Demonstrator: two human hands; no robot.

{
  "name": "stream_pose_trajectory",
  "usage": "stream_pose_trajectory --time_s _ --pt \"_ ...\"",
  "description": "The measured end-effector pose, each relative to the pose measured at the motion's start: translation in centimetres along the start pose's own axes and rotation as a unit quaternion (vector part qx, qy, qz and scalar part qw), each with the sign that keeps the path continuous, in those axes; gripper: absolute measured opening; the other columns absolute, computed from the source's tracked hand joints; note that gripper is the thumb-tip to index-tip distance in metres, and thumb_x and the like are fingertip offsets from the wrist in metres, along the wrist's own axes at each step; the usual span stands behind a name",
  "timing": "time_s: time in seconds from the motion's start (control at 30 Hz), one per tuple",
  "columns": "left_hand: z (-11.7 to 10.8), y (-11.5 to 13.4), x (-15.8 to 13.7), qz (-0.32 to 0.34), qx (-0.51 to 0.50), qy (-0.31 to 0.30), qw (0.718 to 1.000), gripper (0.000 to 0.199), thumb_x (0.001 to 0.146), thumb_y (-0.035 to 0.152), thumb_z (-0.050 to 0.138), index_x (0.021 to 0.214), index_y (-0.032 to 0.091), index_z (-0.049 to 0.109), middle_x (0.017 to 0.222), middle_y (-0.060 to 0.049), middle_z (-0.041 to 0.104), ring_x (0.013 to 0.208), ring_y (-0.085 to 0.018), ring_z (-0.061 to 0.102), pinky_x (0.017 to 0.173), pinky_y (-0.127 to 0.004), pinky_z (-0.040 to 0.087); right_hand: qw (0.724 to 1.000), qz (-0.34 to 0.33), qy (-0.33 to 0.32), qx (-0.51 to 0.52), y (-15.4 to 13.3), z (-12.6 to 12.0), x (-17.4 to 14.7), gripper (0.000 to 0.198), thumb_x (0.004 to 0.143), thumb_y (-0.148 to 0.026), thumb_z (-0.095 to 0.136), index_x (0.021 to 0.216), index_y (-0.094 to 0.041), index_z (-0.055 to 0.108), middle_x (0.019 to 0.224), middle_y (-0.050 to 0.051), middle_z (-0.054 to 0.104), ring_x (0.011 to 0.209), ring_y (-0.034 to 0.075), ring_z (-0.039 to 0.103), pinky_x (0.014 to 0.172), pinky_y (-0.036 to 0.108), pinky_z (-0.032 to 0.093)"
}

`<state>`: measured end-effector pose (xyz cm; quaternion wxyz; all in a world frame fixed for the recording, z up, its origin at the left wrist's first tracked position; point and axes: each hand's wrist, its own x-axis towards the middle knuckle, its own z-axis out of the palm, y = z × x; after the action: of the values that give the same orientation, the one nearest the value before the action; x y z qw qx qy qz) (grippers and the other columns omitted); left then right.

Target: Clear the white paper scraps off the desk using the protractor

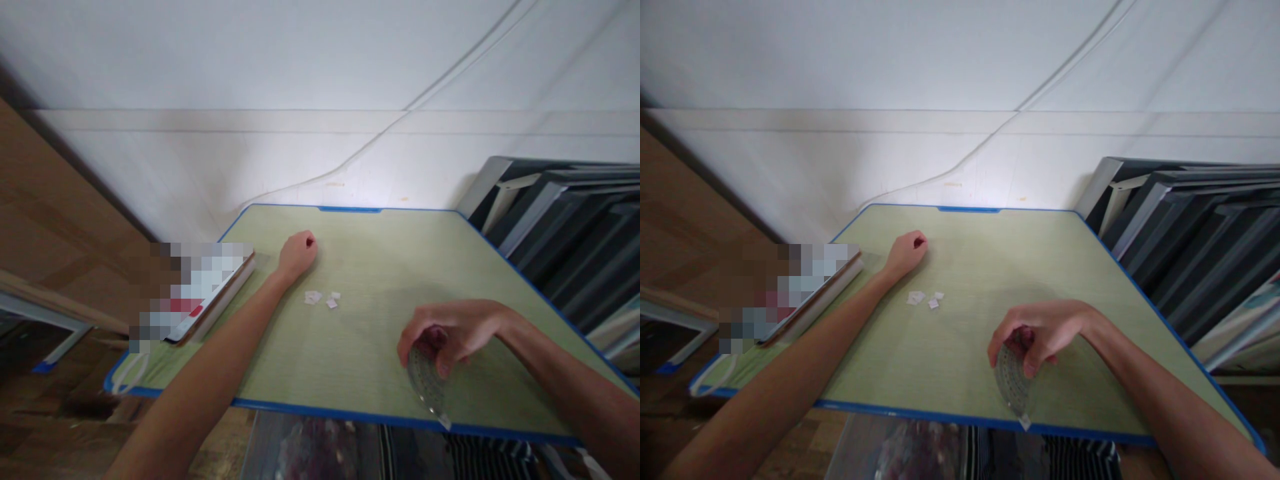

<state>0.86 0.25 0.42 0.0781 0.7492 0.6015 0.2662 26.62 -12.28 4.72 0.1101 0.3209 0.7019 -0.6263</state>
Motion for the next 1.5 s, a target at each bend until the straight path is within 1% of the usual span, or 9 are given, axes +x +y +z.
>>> stream_pose_trajectory --time_s 0.1,0.23,0.37,0.53,0.9,1.1,1.3,1.4,1.5 --pt "0.0 0.0 0.0 0.002 0.001 0.002 1.000 0.021 0.074 0.020 0.039 0.075 0.016 0.059 0.080 -0.005 0.065 0.072 -0.014 0.053 0.068 -0.026 0.039 1.000 -0.017 -0.017 -0.002 0.5 -0.2 0.3 0.059 0.057 -0.043 0.075 0.106 -0.012 0.064 0.057 -0.004 0.050 0.042 0.003 0.042 0.036 0.012 0.036" --pt "0.0 0.0 0.0 0.001 -0.002 0.003 1.000 0.020 0.074 0.019 0.040 0.074 0.016 0.060 0.079 -0.005 0.065 0.071 -0.014 0.052 0.067 -0.025 0.039 0.999 -0.032 -0.027 -0.009 0.8 -0.5 0.4 0.058 0.058 -0.043 0.075 0.105 -0.012 0.064 0.057 -0.004 0.051 0.041 0.003 0.043 0.037 0.011 0.036" --pt "-0.1 0.1 0.0 0.000 0.000 0.002 1.000 0.021 0.075 0.019 0.039 0.075 0.016 0.060 0.080 -0.006 0.065 0.072 -0.014 0.053 0.068 -0.025 0.039 0.999 -0.021 -0.035 -0.017 0.4 -0.7 0.2 0.056 0.059 -0.041 0.075 0.105 -0.012 0.064 0.057 -0.003 0.052 0.043 0.004 0.044 0.039 0.011 0.037" --pt "-0.1 0.1 -0.1 -0.003 -0.002 0.002 1.000 0.021 0.075 0.019 0.040 0.075 0.016 0.060 0.080 -0.005 0.065 0.072 -0.014 0.053 0.067 -0.025 0.039 0.996 -0.006 -0.074 -0.043 -0.2 -0.5 0.0 0.054 0.061 -0.042 0.074 0.106 -0.013 0.065 0.056 -0.004 0.051 0.042 0.005 0.045 0.039 0.013 0.036" --pt "0.0 -0.1 0.0 0.004 -0.001 0.006 1.000 0.019 0.073 0.020 0.040 0.074 0.016 0.060 0.078 -0.005 0.064 0.070 -0.014 0.052 0.066 -0.025 0.038 0.990 -0.040 -0.067 -0.122 -1.9 1.2 -0.1 0.040 0.070 -0.035 0.067 0.105 -0.015 0.066 0.057 -0.003 0.049 0.047 0.007 0.044 0.044 0.015 0.035" --pt "0.0 -0.1 0.0 0.000 -0.001 0.007 1.000 0.021 0.075 0.020 0.039 0.074 0.016 0.060 0.078 -0.005 0.064 0.070 -0.014 0.052 0.066 -0.025 0.039 0.994 -0.028 -0.078 -0.076 -1.2 0.8 0.3 0.049 0.067 -0.041 0.069 0.109 -0.017 0.063 0.059 -0.003 0.051 0.046 0.005 0.047 0.045 0.014 0.038" --pt "0.0 -0.1 0.0 -0.001 -0.002 0.007 1.000 0.020 0.074 0.020 0.039 0.074 0.016 0.059 0.078 -0.005 0.064 0.070 -0.014 0.052 0.067 -0.026 0.039 0.996 -0.068 -0.021 0.044 0.2 0.7 1.3 0.053 0.064 -0.038 0.072 0.111 -0.017 0.060 0.064 -0.004 0.053 0.043 0.003 0.047 0.041 0.013 0.040" --pt "0.0 -0.1 0.0 0.003 -0.003 0.007 1.000 0.020 0.074 0.020 0.040 0.074 0.016 0.059 0.079 -0.005 0.064 0.072 -0.014 0.052 0.068 -0.026 0.039 0.983 -0.133 0.066 0.109 0.6 1.2 2.5 0.053 0.064 -0.036 0.073 0.110 -0.015 0.057 0.062 -0.005 0.051 0.045 0.004 0.046 0.040 0.014 0.040" --pt "0.0 -0.1 -0.1 0.007 -0.002 0.005 1.000 0.019 0.074 0.020 0.040 0.074 0.016 0.059 0.079 -0.005 0.064 0.073 -0.014 0.053 0.069 -0.026 0.040 0.965 -0.173 0.156 0.122 0.6 1.6 3.5 0.051 0.065 -0.032 0.072 0.110 -0.014 0.055 0.062 -0.005 0.049 0.047 0.005 0.046 0.042 0.016 0.041"
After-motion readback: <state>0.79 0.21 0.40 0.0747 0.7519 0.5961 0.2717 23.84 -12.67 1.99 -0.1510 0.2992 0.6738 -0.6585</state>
